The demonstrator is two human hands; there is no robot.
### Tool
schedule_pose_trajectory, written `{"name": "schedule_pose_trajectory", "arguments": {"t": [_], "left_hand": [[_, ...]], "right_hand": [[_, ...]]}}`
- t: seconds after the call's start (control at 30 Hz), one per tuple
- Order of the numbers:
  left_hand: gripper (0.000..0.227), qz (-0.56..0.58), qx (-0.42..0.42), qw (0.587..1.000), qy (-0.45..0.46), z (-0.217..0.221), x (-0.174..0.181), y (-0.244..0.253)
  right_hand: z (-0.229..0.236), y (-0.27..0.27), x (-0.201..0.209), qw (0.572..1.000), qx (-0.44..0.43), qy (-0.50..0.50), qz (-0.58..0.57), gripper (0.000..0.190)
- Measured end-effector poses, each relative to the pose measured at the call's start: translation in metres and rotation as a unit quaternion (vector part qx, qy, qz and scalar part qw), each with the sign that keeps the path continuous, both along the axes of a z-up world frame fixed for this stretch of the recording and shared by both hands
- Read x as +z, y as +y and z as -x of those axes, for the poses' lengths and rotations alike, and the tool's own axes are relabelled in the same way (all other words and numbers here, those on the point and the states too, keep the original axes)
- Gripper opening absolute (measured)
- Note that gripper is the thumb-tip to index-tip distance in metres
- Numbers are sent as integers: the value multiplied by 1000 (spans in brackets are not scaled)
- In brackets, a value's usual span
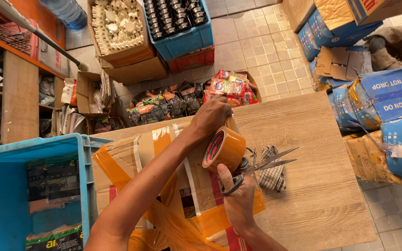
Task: The person seals a large cardboard box by applying brown packing tape across the flaps and using scissors to cut the tape to length.
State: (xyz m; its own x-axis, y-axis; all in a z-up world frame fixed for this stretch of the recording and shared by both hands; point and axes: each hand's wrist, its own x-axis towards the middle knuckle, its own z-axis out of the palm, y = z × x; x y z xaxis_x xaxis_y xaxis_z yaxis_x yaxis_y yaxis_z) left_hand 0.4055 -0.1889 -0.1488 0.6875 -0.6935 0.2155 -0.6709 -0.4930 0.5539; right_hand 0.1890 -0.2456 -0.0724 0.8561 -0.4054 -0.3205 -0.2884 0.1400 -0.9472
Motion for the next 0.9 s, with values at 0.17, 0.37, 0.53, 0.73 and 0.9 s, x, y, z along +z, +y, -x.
{"name": "schedule_pose_trajectory", "arguments": {"t": [0.17,0.37,0.53,0.73,0.9], "left_hand": [[28,-14,-78,996,46,10,31,16],[65,-245,-155,944,159,4,38,34],[65,-317,-167,919,163,11,65,36],[73,-307,-168,929,119,17,69,37],[68,-297,-173,937,55,30,56,41]], "right_hand": [[1,0,-8,997,15,-22,74,53],[-11,2,33,998,-16,-41,34,37],[-3,7,48,999,-34,13,-18,40],[24,2,11,989,-63,133,7,35],[36,0,-7,985,-16,162,63,36]]}}
